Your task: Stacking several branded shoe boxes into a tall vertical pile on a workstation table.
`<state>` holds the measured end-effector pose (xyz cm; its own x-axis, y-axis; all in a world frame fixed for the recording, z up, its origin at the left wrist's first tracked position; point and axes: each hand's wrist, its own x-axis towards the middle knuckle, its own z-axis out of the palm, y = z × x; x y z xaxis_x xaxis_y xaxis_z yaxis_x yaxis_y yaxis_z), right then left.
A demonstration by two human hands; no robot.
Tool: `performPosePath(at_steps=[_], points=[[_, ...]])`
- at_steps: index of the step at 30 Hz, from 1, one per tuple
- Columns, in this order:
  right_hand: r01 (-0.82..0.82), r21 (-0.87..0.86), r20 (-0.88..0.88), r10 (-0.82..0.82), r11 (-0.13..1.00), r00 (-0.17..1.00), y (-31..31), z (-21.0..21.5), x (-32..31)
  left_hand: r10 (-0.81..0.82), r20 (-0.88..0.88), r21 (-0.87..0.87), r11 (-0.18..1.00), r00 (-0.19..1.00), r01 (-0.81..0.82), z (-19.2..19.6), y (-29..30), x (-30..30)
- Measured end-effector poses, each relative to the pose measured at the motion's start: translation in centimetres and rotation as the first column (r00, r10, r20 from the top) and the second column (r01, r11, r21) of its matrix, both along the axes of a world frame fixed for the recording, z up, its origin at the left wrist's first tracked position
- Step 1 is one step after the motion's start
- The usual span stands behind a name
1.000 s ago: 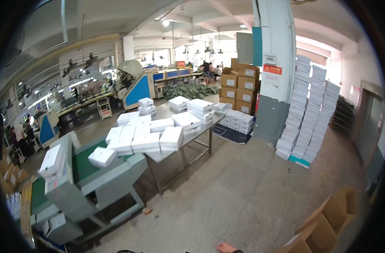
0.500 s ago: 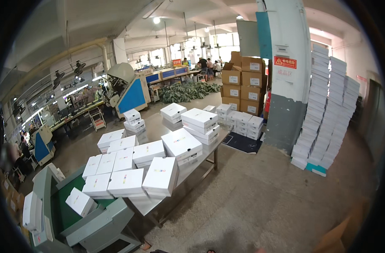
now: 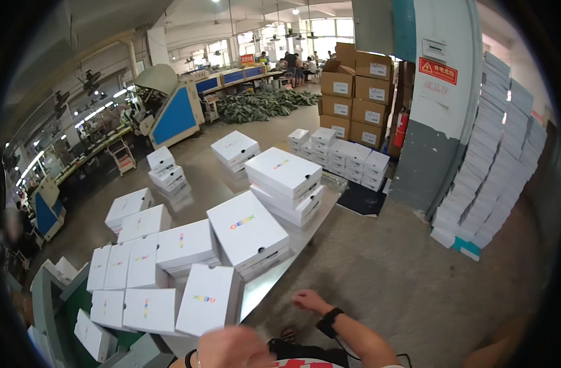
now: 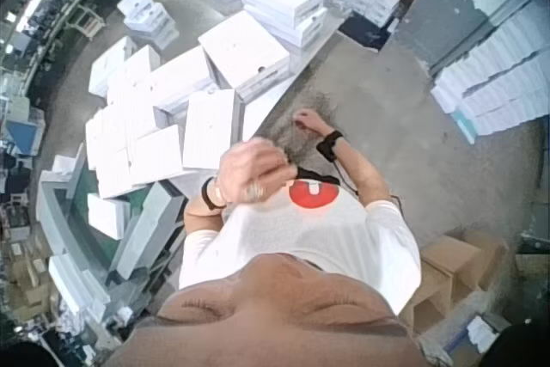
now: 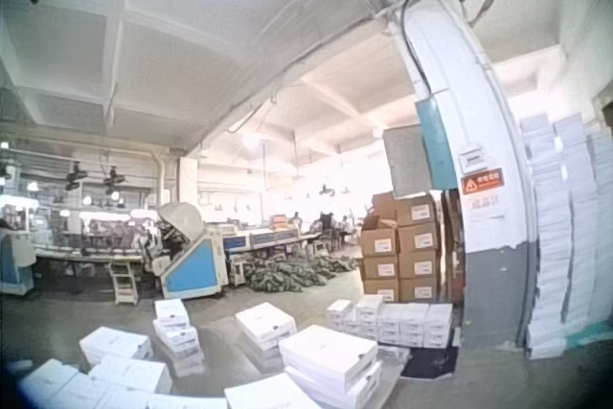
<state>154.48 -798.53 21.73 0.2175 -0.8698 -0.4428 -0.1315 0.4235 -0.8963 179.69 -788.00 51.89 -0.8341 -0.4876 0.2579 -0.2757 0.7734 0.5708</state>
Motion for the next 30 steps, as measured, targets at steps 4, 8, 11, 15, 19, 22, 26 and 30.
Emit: performPosePath(at_steps=[4,8,11,15,19,22,26,30], points=[[0.041,-0.07,0.095,-0.034,0.997,0.995,-8.8,4.4,3.3,0.088,-0.137,-0.228,0.966,0.987,-0.118,-1.0,-11.4,-3.3],[0.236,0.202,0.362,-0.296,0.951,0.884,-16.1,3.2,6.9,0.27,0.103,-0.104,0.96,0.957,-0.26,-4.5,-16.1,-2.5],[0.258,0.265,0.402,-0.35,0.929,0.846,-18.6,0.9,8.9,0.471,0.101,-0.053,0.882,0.876,-0.468,-7.0,-18.0,-0.2],[0.144,0.209,0.421,-0.222,0.967,0.88,-18.3,0.2,7.8,0.713,0.135,0.013,0.693,0.688,-0.721,-11.0,-17.5,2.9],[0.106,0.423,0.348,-0.269,0.9,0.898,-19.4,0.1,9.0,0.805,0.281,0.045,0.533,0.522,-0.845,-13.9,-15.7,4.3],[0.131,0.532,0.318,-0.341,0.836,0.884,-20.3,-0.4,9.3,0.83,0.254,0.097,0.489,0.496,-0.867,-15.2,-15.0,4.4],[0.132,0.423,0.48,-0.345,0.896,0.807,-21.9,0.8,10.9,0.853,0.27,0.234,0.392,0.447,-0.89,-15.2,-13.5,4.7],[0.024,0.432,0.572,-0.295,0.901,0.765,-22.4,7.2,9.5,0.932,0.215,0.139,0.266,0.291,-0.954,-16.7,-10.5,6.9]])
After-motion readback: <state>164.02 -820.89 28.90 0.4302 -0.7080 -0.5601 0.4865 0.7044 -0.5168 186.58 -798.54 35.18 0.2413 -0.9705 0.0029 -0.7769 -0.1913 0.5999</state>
